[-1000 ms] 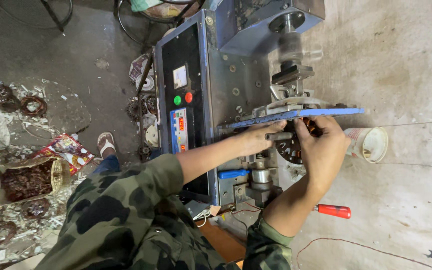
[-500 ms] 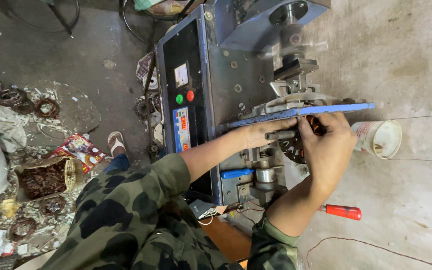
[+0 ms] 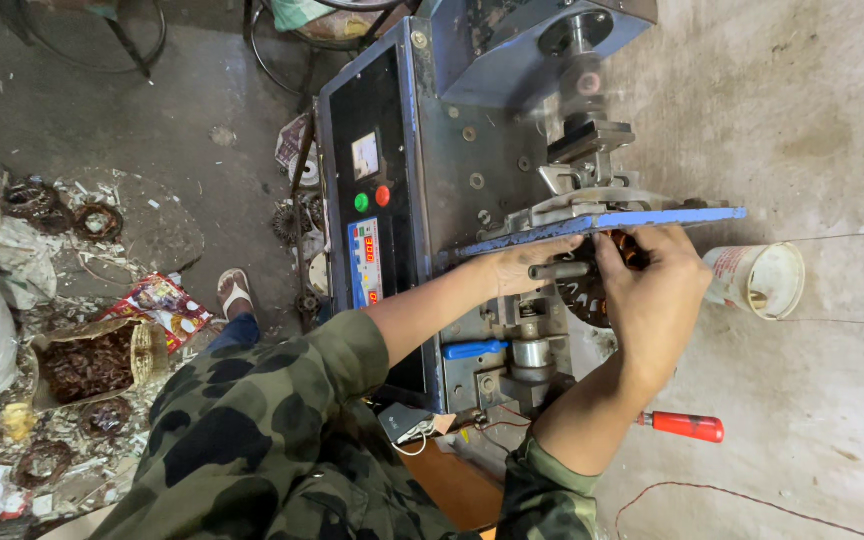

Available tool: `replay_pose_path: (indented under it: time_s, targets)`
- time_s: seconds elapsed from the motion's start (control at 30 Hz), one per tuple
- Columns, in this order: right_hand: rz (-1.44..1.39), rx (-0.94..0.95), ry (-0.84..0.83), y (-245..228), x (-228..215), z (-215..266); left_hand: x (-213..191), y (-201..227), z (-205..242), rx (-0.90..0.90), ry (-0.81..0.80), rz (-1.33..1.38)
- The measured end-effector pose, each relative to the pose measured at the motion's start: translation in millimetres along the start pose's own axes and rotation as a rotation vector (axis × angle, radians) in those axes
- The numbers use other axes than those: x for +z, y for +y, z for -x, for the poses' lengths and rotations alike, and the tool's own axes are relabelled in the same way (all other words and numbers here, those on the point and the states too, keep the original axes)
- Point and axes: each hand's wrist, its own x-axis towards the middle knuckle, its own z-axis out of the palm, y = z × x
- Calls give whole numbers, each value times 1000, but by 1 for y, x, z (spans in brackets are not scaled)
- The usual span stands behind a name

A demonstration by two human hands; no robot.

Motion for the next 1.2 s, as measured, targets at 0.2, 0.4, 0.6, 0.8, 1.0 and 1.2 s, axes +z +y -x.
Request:
replay_pose_path:
  time_s: [0.2, 0.4, 0.6, 0.8, 1.0, 1.2]
  targets:
    - [-21, 25, 16, 2, 2, 2, 6, 7, 11, 109, -206, 9]
    - [-34, 15, 20, 5, 2, 2, 19, 16, 18, 173, -169, -17]
    - [-26, -31, 32, 10, 4, 2, -7, 4, 7, 149, -203, 18]
    - [-46, 21, 33, 12, 5, 4, -33, -19, -20, 31, -31, 85]
    - [10, 75, 42, 8, 7, -2, -18, -12, 1, 6, -25, -21]
    - [-11, 115, -8, 4, 3, 0, 8, 2, 21, 89, -101, 39]
